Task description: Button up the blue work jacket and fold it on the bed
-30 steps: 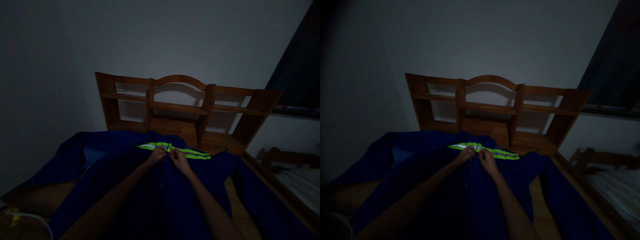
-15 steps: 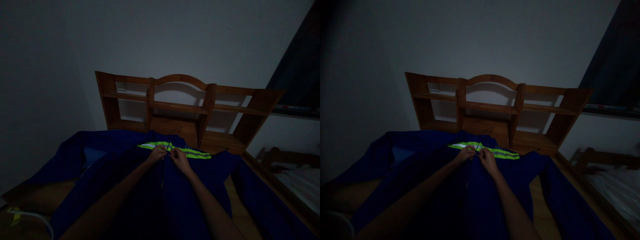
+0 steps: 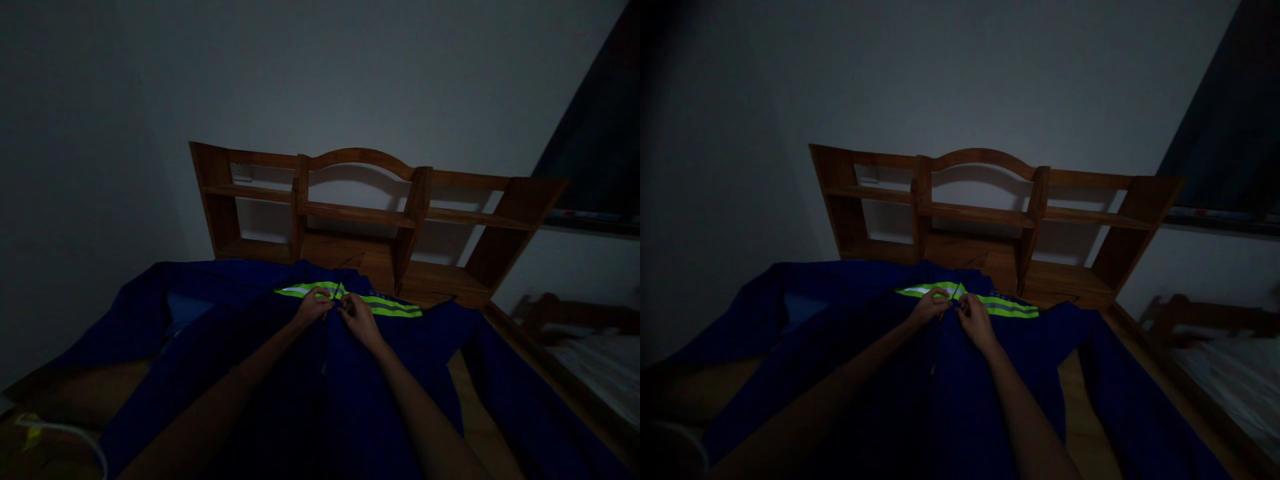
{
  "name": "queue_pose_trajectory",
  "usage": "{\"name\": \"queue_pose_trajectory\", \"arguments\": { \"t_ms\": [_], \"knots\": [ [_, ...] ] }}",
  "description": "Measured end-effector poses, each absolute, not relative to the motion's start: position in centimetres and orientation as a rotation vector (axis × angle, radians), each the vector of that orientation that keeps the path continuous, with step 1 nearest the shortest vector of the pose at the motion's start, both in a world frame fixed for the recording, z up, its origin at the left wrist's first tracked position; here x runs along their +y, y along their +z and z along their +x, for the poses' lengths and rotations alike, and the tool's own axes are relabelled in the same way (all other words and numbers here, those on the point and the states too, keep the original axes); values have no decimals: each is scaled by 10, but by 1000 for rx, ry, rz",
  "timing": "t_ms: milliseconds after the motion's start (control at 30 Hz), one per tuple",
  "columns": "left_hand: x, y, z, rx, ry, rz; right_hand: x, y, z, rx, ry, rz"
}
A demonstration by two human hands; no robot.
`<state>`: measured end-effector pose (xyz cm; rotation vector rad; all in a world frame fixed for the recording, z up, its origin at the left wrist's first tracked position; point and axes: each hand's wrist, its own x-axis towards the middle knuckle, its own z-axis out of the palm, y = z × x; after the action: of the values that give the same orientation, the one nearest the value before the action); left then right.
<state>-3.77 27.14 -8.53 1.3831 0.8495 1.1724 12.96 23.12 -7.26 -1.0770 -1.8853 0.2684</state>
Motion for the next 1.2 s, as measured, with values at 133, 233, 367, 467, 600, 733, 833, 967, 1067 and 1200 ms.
{"name": "queue_pose_trajectory", "arguments": {
  "t_ms": [133,233,367,467,600,733,833,967,1067,1200],
  "knots": [
    [269,-83,-37,860,1195,1350,231,-73,129,-1899,254,-1087],
    [268,-81,-37,840,1205,1336,231,-73,129,-1893,261,-1091],
    [267,-80,-37,836,1205,1335,229,-71,129,-1896,290,-1086],
    [267,-81,-37,847,1212,1349,228,-69,129,-1900,292,-1083],
    [268,-85,-37,867,1220,1382,227,-69,128,-1908,294,-1076],
    [269,-87,-37,855,1212,1408,227,-69,128,-1912,287,-1074],
    [268,-86,-37,856,1222,1432,227,-69,129,-1917,284,-1076],
    [264,-80,-35,916,1234,1507,226,-69,128,-1907,285,-1087],
    [258,-75,-34,978,1328,1700,225,-67,128,-1912,315,-1083],
    [254,-73,-33,1052,1407,1874,224,-66,128,-1920,365,-1076]
  ]
}}
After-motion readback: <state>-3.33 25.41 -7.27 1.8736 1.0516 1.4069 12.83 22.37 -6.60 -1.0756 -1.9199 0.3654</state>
